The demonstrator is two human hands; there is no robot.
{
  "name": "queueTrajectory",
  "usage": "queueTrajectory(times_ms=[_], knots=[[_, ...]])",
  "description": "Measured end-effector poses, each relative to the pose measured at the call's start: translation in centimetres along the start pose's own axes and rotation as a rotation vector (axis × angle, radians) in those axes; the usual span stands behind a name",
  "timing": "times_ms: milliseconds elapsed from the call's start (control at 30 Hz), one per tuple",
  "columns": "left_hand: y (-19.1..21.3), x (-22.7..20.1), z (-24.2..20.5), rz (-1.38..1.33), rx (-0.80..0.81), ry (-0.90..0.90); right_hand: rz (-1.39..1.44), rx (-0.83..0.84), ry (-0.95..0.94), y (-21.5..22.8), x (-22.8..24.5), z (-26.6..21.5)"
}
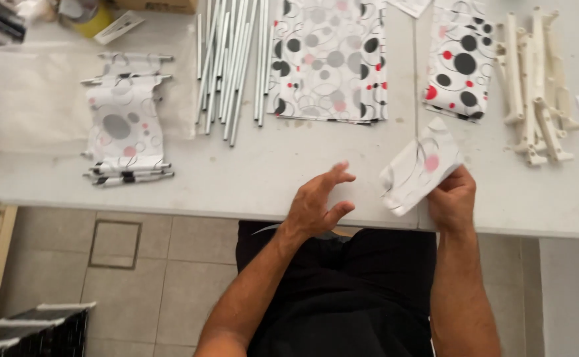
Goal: Assembling a modular display rack by threading metal support rods into fabric shelving panels.
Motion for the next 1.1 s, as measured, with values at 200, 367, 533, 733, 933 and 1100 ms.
queueTrajectory(times_ms=[200,367,533,733,933,1100], knots=[[1.9,0.0,1.0,-0.369,-0.042,0.181,-0.207,0.241,-0.058,-5.8,3.7,-2.4],[2.5,0.7,1.1,-0.481,-0.092,0.257,-0.218,0.207,0.007,-7.6,3.9,-2.5],[3.0,-0.4,0.6,-0.196,-0.038,0.182,-0.271,0.161,0.064,-7.0,2.0,-2.1],[2.5,-2.7,-0.3,0.216,0.236,-0.145,-0.336,0.13,0.107,-6.8,2.4,-2.3],[2.6,-3.3,0.8,0.155,0.308,-0.062,-0.248,0.149,0.064,-6.3,2.6,-1.6],[1.0,-1.8,0.1,0.249,0.226,-0.106,-0.2,0.124,-0.017,-6.8,3.4,-2.1]])
Point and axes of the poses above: each hand's wrist, its own z-axis towards the middle knuckle, its own y-axis out of the back of the hand, x = y × z, the point moved 2 cm from there along z, towards the middle knuckle, and after that the axes turned 7 degrees about -x, right-handed, at the moved point
